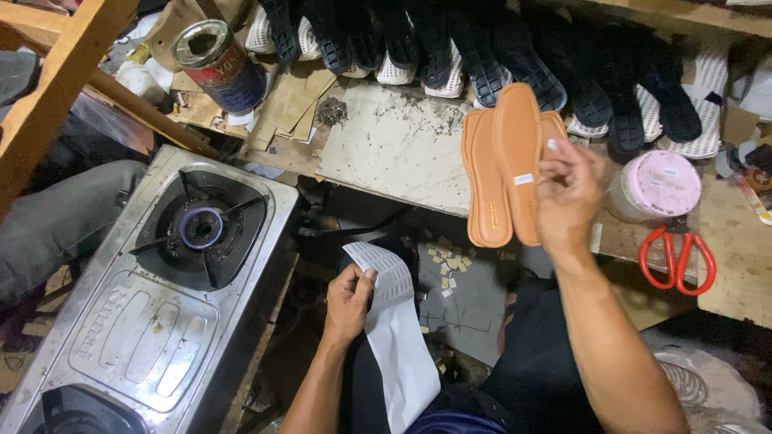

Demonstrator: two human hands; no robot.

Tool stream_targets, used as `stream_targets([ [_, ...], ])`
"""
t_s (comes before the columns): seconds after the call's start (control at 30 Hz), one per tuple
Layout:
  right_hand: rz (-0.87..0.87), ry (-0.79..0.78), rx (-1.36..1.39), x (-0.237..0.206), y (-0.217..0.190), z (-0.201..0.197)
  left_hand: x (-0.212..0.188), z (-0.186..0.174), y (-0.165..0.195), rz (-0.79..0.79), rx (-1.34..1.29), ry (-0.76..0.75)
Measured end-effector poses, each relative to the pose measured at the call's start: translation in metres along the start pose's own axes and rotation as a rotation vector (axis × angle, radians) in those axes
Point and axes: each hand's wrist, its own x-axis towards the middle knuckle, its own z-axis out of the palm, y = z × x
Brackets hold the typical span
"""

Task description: The person sits on the floor and peels small white labels one at a time from a backing sheet, pressing each label onto the heel of a shoe insole. They place each labeled insole onto a growing stack on the workbench and pair the insoles into sets.

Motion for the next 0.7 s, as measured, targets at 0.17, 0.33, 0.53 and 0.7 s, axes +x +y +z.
stream_targets([
  [0.17, -0.009, 0.048, -0.149, 0.013, 0.007, -0.03, 0.0, 0.0, 0.001, 0.04, -0.005, -0.007],
  [0.33, -0.174, 0.025, -0.437, 0.007, 0.002, -0.039, 0.002, 0.003, 0.001, 0.034, -0.003, -0.008],
  [0.53, 0.455, -0.207, 0.124, -0.009, -0.016, -0.006, 0.001, 0.005, -0.002, 0.011, 0.008, -0.003],
  [0.7, 0.543, -0.228, 0.191, -0.009, -0.028, 0.012, 0.0, 0.002, -0.004, 0.027, 0.016, 0.01],
])
